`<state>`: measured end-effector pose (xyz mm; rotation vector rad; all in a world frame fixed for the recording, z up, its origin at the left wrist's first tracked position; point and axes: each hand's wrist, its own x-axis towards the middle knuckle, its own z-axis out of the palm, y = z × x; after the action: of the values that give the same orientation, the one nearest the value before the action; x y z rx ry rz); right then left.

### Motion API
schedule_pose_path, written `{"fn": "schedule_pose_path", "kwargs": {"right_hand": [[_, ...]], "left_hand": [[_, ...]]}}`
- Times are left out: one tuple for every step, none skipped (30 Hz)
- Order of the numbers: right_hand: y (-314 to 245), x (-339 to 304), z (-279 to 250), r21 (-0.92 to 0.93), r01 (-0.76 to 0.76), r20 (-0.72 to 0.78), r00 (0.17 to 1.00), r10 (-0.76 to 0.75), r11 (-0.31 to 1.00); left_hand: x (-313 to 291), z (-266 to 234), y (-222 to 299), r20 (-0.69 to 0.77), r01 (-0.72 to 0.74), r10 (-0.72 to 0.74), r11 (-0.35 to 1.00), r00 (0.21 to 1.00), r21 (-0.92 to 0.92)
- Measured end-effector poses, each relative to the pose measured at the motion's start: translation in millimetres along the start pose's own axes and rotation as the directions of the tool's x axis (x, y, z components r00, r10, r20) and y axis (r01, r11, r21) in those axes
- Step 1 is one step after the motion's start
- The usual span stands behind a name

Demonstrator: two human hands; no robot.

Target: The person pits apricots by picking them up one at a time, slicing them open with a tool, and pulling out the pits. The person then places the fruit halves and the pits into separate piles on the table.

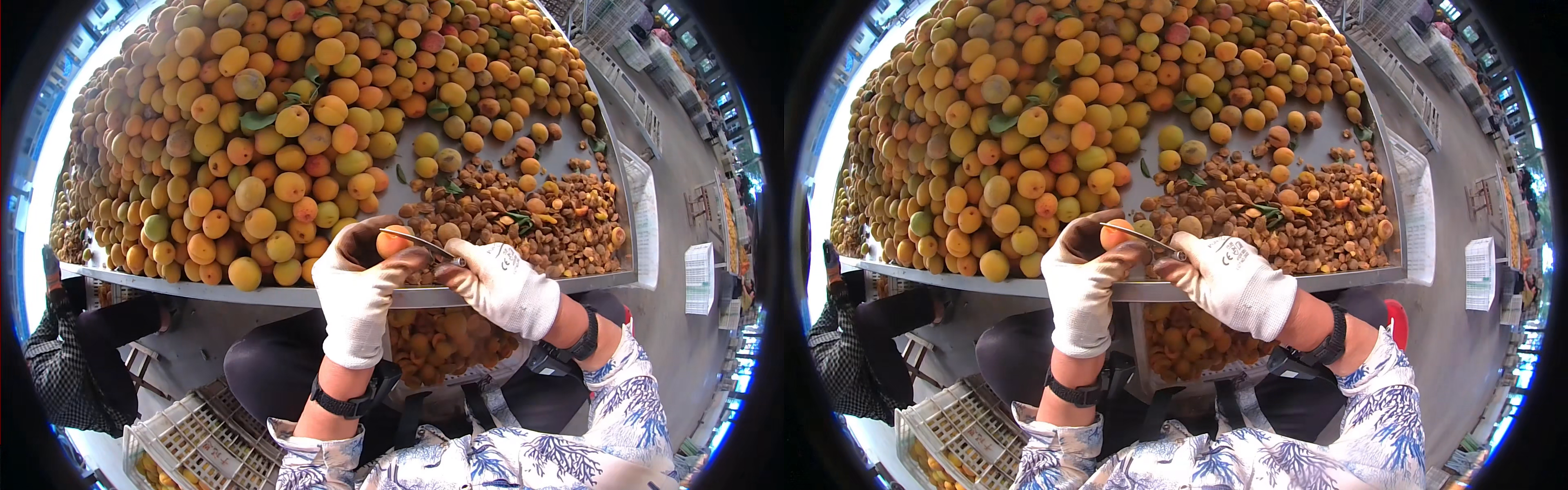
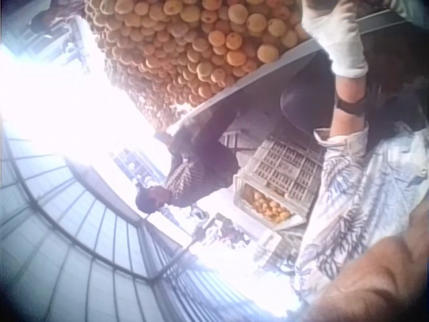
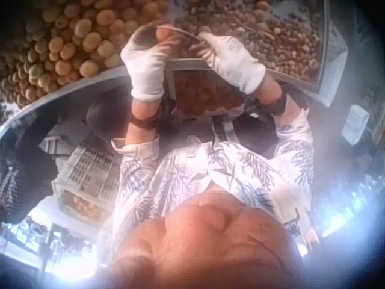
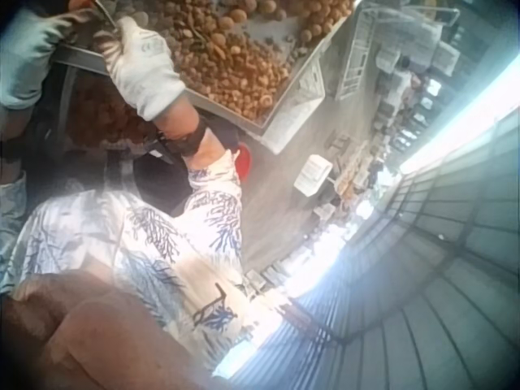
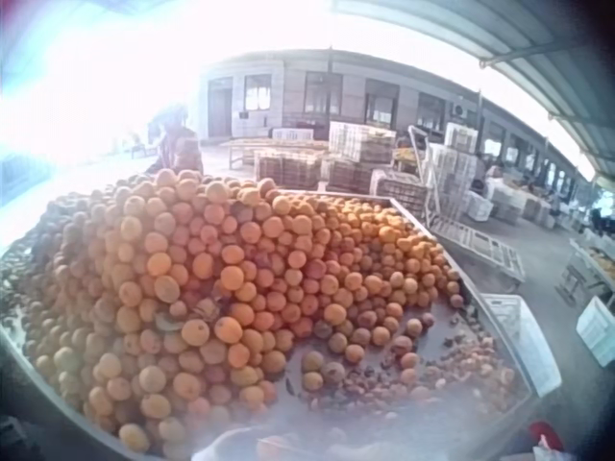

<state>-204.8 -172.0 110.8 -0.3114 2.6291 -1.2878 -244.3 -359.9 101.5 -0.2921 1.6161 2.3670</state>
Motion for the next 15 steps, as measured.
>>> {"fn": "schedule_pose_path", "kwargs": {"right_hand": [[-2.9,-0.2,1.4,-0.030,-0.037,0.011,0.999,0.037,0.999],[-5.1,-1.0,2.7,-0.060,-0.074,0.019,0.997,0.075,0.995],[-3.4,-2.1,5.6,-0.076,-0.078,0.021,0.997,0.080,0.994],[-5.1,-1.7,4.6,-0.078,-0.080,0.020,0.996,0.082,0.994],[-7.0,0.3,2.2,-0.061,-0.092,0.071,0.993,0.096,0.994],[-8.7,2.3,-0.7,-0.043,-0.104,0.122,0.987,0.109,0.994],[-9.9,4.6,-4.8,-0.044,-0.104,0.122,0.987,0.108,0.994],[-11.4,7.0,-8.9,-0.036,-0.143,0.180,0.973,0.147,0.989],[-12.0,8.0,-10.5,-0.030,-0.182,0.238,0.954,0.184,0.983],[-10.9,8.8,-5.4,-0.029,-0.182,0.240,0.953,0.183,0.983],[-9.5,8.1,2.5,-0.008,-0.135,0.157,0.978,0.134,0.991],[-9.9,8.5,9.0,0.006,-0.085,0.070,0.994,0.084,0.996],[-11.5,11.2,11.8,0.008,-0.093,0.079,0.993,0.092,0.996],[-7.8,11.6,17.7,0.001,-0.093,0.077,0.993,0.093,0.996],[0.3,12.1,26.1,0.069,-0.045,0.000,0.999,0.045,0.997]], "left_hand": [[0.0,-0.7,0.3,0.002,0.002,-0.002,1.000,1.000,-0.001],[0.0,-1.6,0.6,-0.006,0.010,-0.010,1.000,1.000,0.011],[-0.3,-1.8,0.6,-0.014,0.018,-0.018,1.000,1.000,0.022],[-1.2,-0.5,0.9,-0.011,0.019,-0.019,1.000,1.000,0.021],[-2.1,1.7,1.3,-0.019,0.004,-0.002,0.998,1.000,0.068],[-2.9,3.7,1.4,-0.026,-0.012,0.015,0.993,1.000,0.114],[-3.2,5.5,0.9,-0.026,-0.012,0.015,0.993,1.000,0.114],[-3.7,6.8,0.9,-0.019,-0.001,0.003,0.996,1.000,0.088],[-3.9,7.2,0.8,-0.012,0.009,-0.008,0.998,1.000,0.062],[-2.9,5.2,-2.2,-0.015,0.010,-0.009,0.998,1.000,0.063],[-1.3,4.1,-8.5,-0.023,0.038,-0.038,0.999,0.999,0.001],[-0.8,4.8,-9.8,-0.028,0.064,-0.066,0.996,0.997,-0.061],[-1.7,7.1,-5.6,-0.052,0.072,-0.075,0.996,0.996,-0.045],[-2.5,10.6,1.0,-0.081,0.073,-0.076,0.997,0.994,-0.031],[-1.9,13.8,1.4,-0.095,0.048,-0.053,0.997,0.994,-0.062]]}}
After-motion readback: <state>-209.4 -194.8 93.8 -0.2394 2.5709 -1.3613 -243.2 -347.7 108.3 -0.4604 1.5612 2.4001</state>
